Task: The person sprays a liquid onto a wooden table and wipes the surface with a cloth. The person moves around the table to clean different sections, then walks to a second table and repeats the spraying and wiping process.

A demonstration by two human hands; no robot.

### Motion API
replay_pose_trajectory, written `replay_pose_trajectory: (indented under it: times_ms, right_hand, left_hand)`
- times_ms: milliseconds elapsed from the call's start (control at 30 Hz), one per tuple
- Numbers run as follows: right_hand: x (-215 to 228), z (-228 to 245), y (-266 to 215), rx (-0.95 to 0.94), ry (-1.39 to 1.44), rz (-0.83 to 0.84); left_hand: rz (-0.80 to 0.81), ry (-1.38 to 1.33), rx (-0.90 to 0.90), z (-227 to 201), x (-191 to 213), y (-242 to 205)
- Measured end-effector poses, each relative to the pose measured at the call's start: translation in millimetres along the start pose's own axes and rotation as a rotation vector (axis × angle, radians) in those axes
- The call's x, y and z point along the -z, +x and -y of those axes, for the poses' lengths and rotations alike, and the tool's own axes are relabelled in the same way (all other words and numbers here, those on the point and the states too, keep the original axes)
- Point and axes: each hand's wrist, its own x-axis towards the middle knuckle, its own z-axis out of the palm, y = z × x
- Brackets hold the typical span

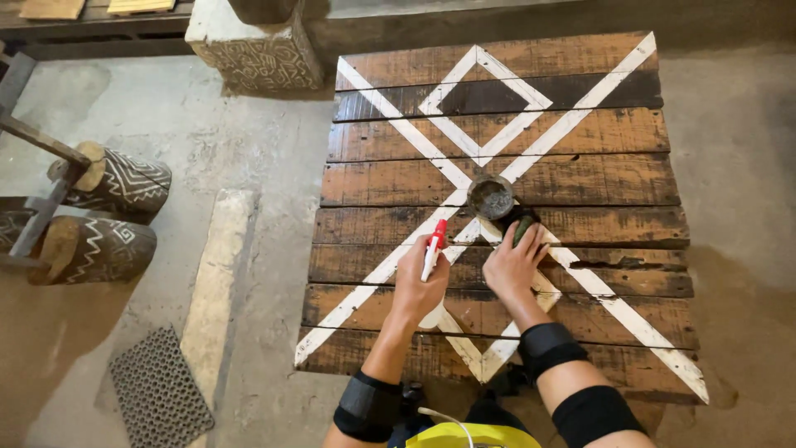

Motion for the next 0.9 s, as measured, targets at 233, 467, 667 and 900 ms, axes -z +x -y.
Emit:
replay_pose_trajectory:
  times_ms: [233, 467, 667, 900]
  right_hand:
    - [-7.5, 73.7, -10.2, -0.07, 0.04, 0.08]
    - [-20.5, 129.3, -16.6, -0.066, 0.107, 0.016]
    - [-48.1, 135.7, -14.1, 0.136, 0.049, -0.082]
    - [-36.5, 131.3, 7.1, 0.376, 0.163, -0.06]
  left_hand:
    - [-0.007, -0.01, 0.019, 9.8, 35.9, 16.4]
    - [-0.022, -0.024, 0.026, 26.8, 64.7, 15.9]
    - [-0.015, -0.035, 0.013, 30.0, 74.8, 14.6]
    - [-0.073, 0.029, -0.016, 26.8, 82.3, 10.1]
